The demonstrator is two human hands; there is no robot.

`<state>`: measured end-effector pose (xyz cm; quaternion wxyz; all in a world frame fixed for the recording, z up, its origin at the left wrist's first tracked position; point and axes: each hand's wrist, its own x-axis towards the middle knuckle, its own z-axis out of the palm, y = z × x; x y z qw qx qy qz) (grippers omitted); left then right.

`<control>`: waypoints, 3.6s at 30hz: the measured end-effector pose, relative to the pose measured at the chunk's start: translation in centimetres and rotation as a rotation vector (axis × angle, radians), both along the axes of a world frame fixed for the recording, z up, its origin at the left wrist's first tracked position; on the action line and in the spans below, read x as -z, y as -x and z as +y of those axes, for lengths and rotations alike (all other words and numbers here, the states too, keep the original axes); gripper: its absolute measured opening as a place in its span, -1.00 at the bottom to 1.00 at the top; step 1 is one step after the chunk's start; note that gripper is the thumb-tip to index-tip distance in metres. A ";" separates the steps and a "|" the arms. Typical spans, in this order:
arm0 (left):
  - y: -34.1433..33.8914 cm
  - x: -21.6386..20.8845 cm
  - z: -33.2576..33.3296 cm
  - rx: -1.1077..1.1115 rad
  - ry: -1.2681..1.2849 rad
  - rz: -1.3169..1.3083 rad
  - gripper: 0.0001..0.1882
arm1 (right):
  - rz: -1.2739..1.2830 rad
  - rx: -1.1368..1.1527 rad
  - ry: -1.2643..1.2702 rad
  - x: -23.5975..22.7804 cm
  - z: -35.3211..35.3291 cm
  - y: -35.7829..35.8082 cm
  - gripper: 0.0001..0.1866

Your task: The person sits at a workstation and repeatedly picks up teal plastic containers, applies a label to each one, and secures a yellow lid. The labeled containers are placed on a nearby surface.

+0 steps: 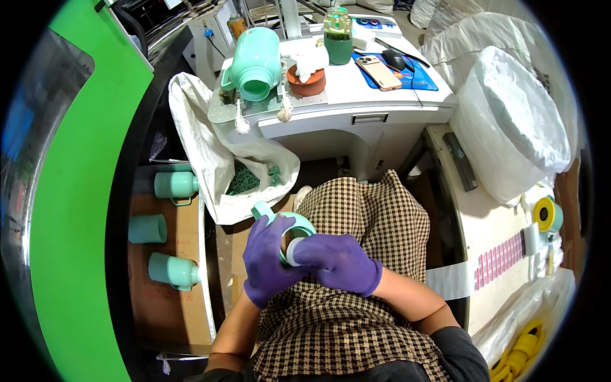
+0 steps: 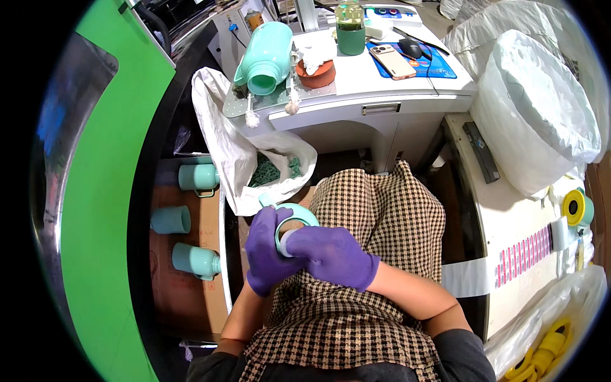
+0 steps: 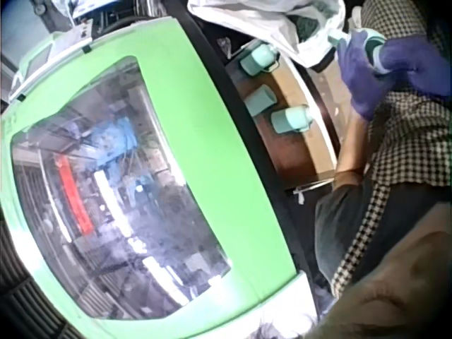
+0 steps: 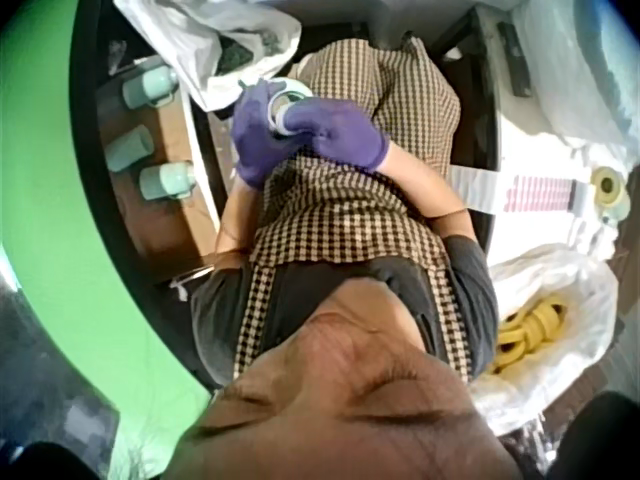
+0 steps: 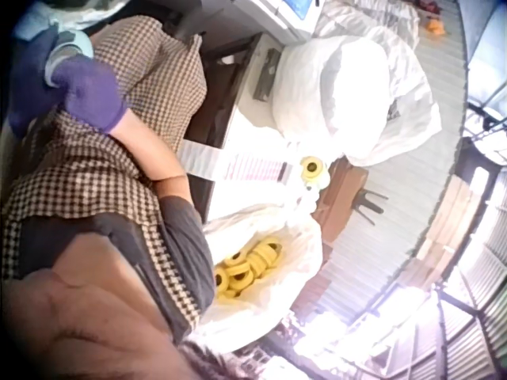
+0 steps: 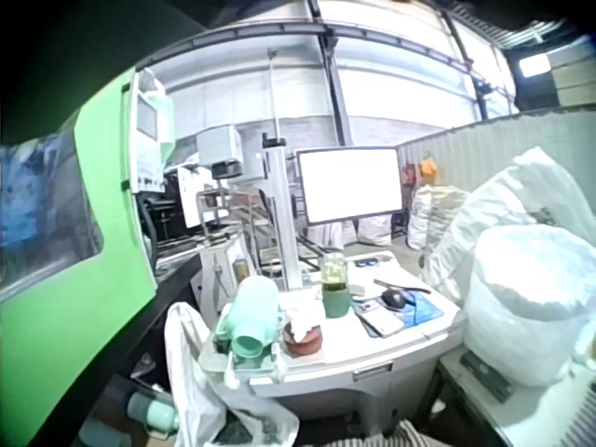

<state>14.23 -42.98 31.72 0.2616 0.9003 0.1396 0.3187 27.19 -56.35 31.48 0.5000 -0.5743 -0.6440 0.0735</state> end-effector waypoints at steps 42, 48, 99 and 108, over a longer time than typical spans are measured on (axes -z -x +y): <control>-1.3 2.5 -3.5 0.131 -0.259 0.094 -0.44 | 0.142 0.107 0.115 4.9 -3.5 2.0 -0.75; -1.4 4.1 -4.7 0.573 -0.697 -0.035 -0.65 | -0.008 0.344 -0.211 7.1 -17.1 -1.8 -0.70; 2.5 9.8 -3.3 0.835 -0.941 -0.028 -0.45 | -0.028 0.824 0.045 1.5 -4.4 -11.9 -0.34; 14.5 8.9 2.5 -0.721 0.116 -0.156 -0.18 | -0.528 0.439 0.035 -2.3 10.2 -15.6 -0.37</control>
